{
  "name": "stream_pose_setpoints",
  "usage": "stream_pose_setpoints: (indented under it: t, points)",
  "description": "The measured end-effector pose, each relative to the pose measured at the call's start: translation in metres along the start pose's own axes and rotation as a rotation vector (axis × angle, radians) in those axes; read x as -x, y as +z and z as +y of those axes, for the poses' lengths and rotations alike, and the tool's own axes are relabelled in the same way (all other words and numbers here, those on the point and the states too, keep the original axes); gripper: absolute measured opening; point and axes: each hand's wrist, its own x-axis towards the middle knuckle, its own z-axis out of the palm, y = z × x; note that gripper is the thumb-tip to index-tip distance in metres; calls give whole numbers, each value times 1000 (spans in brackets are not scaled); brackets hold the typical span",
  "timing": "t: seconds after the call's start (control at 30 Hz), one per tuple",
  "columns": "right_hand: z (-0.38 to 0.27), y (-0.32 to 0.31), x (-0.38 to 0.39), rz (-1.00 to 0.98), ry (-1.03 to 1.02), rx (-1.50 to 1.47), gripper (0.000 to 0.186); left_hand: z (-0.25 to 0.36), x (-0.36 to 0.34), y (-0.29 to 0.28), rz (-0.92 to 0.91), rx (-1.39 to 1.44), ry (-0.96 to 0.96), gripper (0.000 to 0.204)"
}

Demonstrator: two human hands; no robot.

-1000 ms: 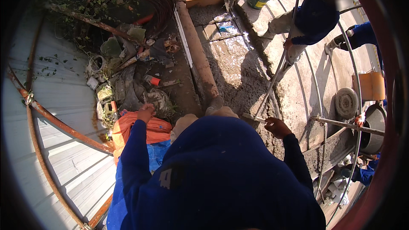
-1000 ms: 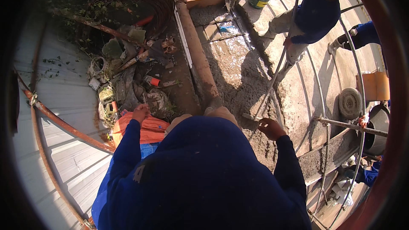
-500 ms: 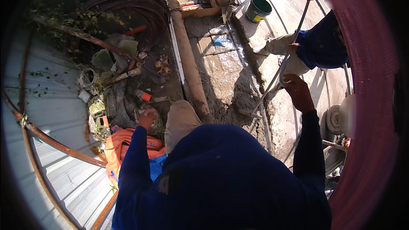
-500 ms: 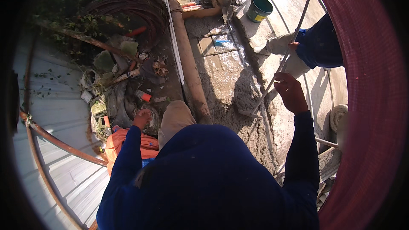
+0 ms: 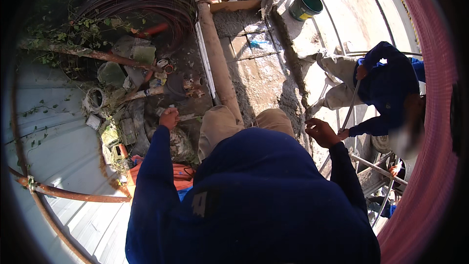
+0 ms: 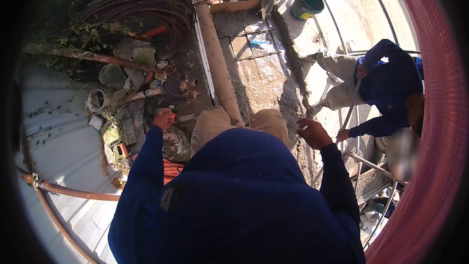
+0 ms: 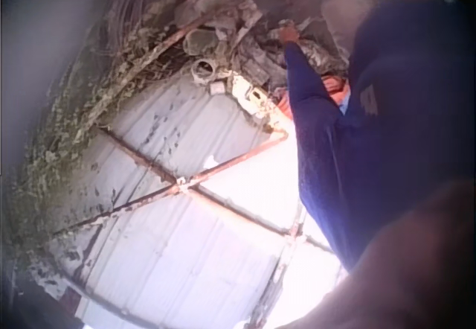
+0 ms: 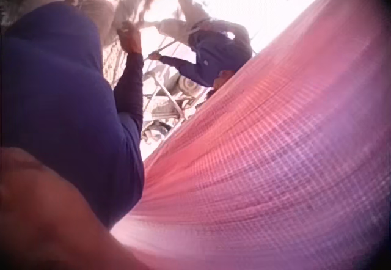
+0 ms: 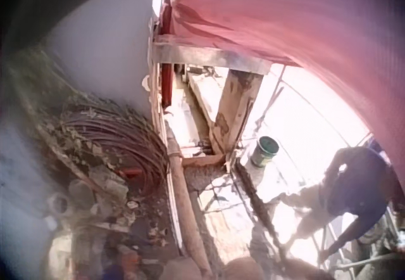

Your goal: The person applies and smooths wet cement onto a curved wall surface using a trowel and a float. They repeatedly spread the material, level the surface, and refine edges while working on scaffolding.

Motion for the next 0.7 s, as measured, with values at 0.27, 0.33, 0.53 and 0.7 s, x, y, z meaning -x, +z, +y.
stream_pose_setpoints:
  t: [0.27,0.33,0.53,0.7]
  points:
    - [80,-62,-109,48,119,-97,37,130,-55,73,145,-242,247,53]
    - [113,-76,-152,4,123,-113,38,132,-79,95,278,-395,190,58]
    - [227,-112,-338,-42,107,-128,37,116,-164,160,691,-644,-37,65]
    - [243,-111,-465,15,-14,33,40,47,-187,128,850,-334,-79,65]
